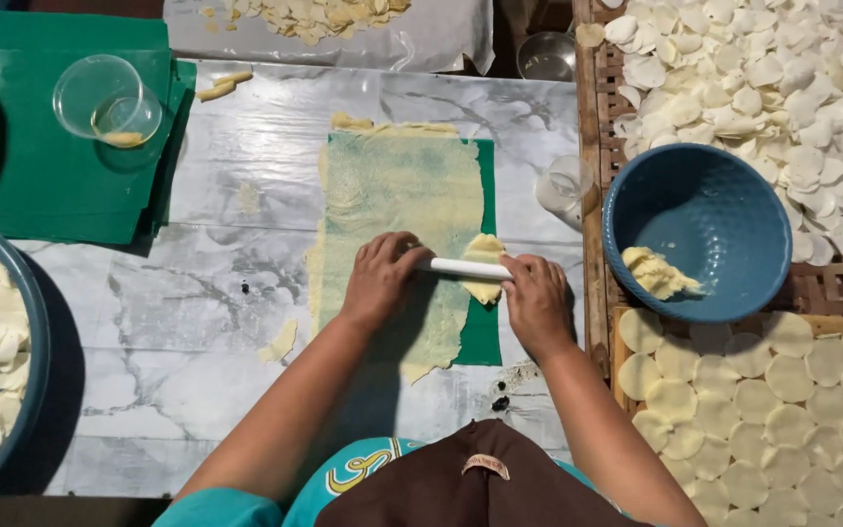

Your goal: Rolling out thin sheets of dough on a green mat using a rolling pin.

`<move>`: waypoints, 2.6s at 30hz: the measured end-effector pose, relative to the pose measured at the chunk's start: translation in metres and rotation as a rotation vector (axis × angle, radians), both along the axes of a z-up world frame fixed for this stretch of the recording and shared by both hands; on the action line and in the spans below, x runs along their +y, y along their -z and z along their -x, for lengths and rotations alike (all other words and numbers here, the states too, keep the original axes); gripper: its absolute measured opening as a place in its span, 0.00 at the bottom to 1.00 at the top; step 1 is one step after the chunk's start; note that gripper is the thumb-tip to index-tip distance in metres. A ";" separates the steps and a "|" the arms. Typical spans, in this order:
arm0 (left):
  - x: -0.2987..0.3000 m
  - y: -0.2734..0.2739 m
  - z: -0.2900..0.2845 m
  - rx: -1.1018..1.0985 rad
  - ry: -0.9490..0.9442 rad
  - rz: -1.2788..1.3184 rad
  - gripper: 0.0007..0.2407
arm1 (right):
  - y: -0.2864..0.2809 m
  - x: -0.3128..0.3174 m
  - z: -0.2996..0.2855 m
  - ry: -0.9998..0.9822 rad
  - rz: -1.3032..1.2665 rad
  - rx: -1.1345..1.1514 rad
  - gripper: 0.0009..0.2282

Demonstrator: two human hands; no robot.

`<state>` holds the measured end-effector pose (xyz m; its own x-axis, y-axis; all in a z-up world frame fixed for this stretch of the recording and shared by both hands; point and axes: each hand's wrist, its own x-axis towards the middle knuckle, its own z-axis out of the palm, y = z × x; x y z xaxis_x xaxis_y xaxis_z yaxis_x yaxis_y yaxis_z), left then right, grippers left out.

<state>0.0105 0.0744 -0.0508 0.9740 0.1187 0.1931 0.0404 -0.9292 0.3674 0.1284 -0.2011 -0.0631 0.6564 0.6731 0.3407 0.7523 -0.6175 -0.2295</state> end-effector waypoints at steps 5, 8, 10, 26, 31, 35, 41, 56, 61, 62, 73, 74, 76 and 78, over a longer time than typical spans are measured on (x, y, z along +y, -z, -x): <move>-0.004 0.011 0.002 -0.154 0.046 -0.142 0.11 | -0.019 -0.011 0.011 -0.015 -0.007 -0.006 0.22; -0.012 -0.003 0.021 -0.051 0.078 -0.095 0.14 | -0.036 -0.013 0.041 -0.007 0.048 0.027 0.23; -0.013 -0.020 0.021 0.021 0.087 -0.064 0.17 | -0.042 -0.002 0.046 -0.004 0.063 0.050 0.26; -0.028 0.009 0.051 -0.001 -0.012 -0.157 0.17 | -0.016 -0.021 0.062 0.004 0.065 0.052 0.20; -0.012 0.003 0.004 -0.076 0.003 -0.143 0.12 | -0.025 -0.013 0.016 -0.042 -0.053 -0.032 0.16; 0.000 -0.008 -0.029 -0.071 -0.007 -0.081 0.13 | -0.028 0.003 -0.013 -0.084 -0.122 0.070 0.16; -0.012 -0.068 -0.064 -0.068 -0.183 -0.024 0.22 | -0.038 0.041 -0.027 0.101 0.027 0.143 0.23; -0.041 -0.031 0.021 0.309 -0.109 -0.060 0.26 | -0.037 0.010 0.060 0.121 0.146 0.055 0.28; -0.028 -0.056 -0.015 0.209 -0.157 -0.067 0.28 | -0.032 0.023 0.002 0.162 0.032 0.181 0.24; -0.027 -0.068 -0.022 0.182 -0.202 -0.052 0.28 | -0.034 0.032 -0.005 0.192 0.057 0.193 0.25; -0.045 -0.039 0.020 0.343 -0.153 -0.034 0.28 | -0.032 0.021 0.063 0.240 0.235 0.058 0.27; -0.048 -0.034 0.028 0.260 -0.145 -0.073 0.27 | -0.034 0.018 0.071 0.218 0.196 0.038 0.27; -0.052 -0.027 0.044 0.172 -0.136 -0.115 0.26 | -0.033 0.010 0.086 0.196 0.154 0.014 0.27; -0.058 -0.023 0.062 0.134 -0.112 -0.120 0.25 | -0.027 0.000 0.103 0.178 0.162 -0.084 0.29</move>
<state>-0.0515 0.0165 -0.0282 0.9740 0.2114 0.0818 0.1868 -0.9530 0.2387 0.0250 -0.2012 -0.0357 0.7432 0.6000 0.2961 0.6410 -0.7653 -0.0580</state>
